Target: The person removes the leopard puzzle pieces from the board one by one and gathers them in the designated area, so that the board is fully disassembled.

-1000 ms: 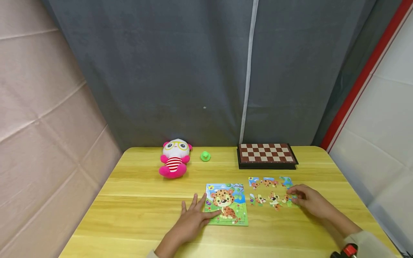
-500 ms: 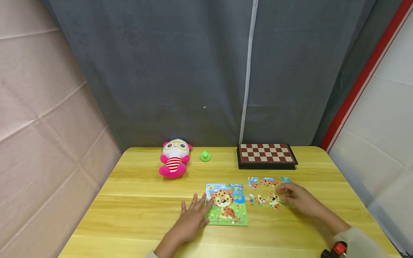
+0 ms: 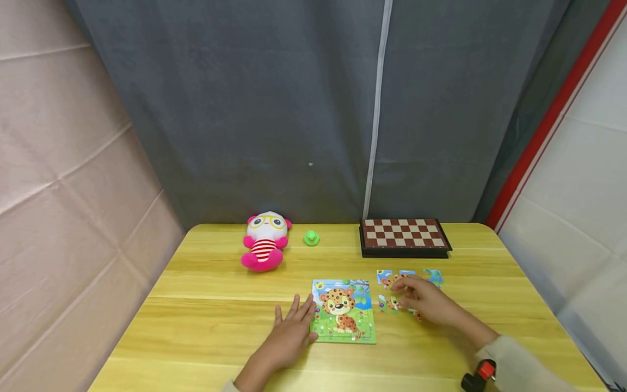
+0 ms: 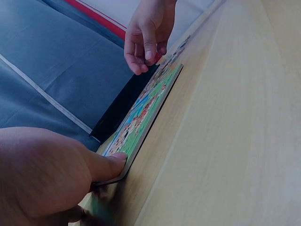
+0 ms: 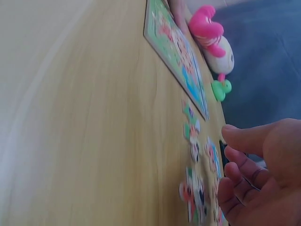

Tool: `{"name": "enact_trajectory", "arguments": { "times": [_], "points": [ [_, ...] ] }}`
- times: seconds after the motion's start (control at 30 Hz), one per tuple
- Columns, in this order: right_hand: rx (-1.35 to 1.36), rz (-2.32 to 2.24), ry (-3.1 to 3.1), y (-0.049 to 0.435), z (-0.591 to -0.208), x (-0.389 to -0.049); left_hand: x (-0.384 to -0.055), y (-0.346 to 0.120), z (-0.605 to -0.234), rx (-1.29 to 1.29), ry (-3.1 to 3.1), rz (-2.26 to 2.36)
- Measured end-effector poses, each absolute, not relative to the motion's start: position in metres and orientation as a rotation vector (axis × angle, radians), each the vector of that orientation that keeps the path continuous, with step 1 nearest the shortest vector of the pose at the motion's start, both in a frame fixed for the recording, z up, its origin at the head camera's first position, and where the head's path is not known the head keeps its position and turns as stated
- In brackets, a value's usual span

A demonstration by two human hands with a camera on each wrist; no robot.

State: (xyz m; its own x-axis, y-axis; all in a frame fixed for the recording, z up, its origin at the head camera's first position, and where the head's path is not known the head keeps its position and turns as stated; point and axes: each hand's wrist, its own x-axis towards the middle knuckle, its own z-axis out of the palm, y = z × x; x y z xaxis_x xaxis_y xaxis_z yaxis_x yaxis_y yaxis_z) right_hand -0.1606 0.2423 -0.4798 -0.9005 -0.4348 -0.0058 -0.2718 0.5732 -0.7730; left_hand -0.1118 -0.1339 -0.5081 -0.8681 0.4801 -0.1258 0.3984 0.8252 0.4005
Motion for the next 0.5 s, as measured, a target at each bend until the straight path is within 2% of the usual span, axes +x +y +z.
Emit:
{"name": "enact_trajectory", "arguments": {
  "times": [0.27, 0.5],
  "points": [
    [-0.708, -1.226, 2.574, 0.215, -0.479, -0.166, -0.112, -0.134, -0.509, 0.68, 2.785, 0.542],
    [-0.697, -1.228, 2.516, 0.19, -0.479, -0.167, -0.112, -0.134, -0.509, 0.677, 2.775, 0.551]
  ]
}}
